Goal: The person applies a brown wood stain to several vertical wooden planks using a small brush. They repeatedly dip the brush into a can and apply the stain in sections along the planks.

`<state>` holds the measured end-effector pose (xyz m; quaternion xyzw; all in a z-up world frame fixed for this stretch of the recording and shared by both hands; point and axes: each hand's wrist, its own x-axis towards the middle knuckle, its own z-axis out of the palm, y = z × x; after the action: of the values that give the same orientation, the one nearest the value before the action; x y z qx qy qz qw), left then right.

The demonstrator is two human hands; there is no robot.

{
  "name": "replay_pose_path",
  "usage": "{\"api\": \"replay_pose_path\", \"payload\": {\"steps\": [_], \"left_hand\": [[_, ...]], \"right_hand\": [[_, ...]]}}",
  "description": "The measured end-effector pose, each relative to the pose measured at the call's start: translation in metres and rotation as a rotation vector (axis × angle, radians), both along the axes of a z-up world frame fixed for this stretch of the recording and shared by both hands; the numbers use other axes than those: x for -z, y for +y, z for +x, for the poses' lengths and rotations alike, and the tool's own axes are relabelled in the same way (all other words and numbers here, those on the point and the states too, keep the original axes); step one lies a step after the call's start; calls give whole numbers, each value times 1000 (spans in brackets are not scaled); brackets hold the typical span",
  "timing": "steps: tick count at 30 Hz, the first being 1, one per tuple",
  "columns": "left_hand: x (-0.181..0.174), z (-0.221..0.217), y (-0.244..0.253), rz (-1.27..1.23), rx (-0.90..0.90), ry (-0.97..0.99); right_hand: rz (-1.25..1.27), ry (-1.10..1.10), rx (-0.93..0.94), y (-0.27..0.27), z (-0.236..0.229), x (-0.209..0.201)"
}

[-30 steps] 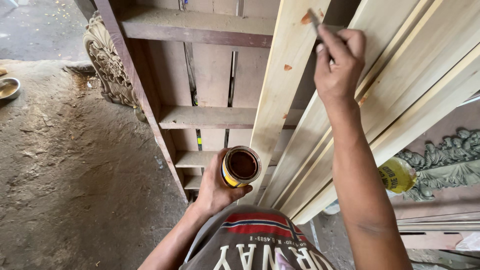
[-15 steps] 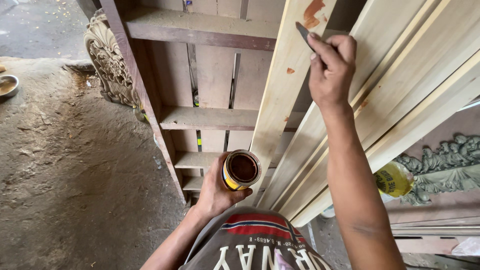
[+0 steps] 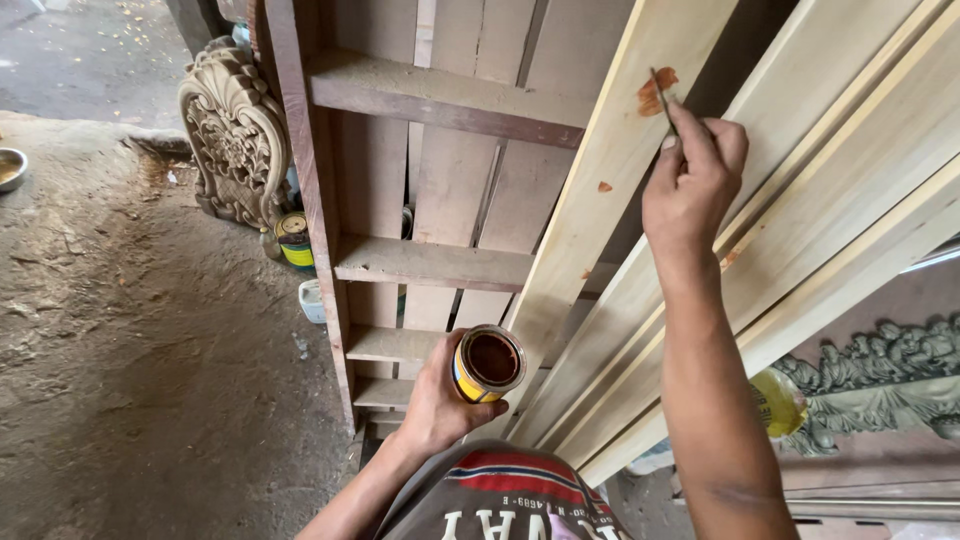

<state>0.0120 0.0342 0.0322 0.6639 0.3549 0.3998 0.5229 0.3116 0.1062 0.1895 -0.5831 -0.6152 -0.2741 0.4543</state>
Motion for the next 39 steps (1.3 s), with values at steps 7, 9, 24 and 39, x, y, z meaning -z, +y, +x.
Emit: {"api": "replay_pose_path", "payload": {"steps": [7, 9, 24, 39], "left_hand": [[2, -8, 22, -55, -38, -78], [2, -12, 29, -36, -42, -66], [12, -41, 82, -45, 77, -44], [37, -67, 105, -73, 126, -91]], "right_hand": [[21, -169, -114, 18, -3, -34], [18, -75, -74, 26, 3, -54], [-183, -286, 132, -5, -42, -56], [-301, 17, 101, -55, -110, 84]]}}
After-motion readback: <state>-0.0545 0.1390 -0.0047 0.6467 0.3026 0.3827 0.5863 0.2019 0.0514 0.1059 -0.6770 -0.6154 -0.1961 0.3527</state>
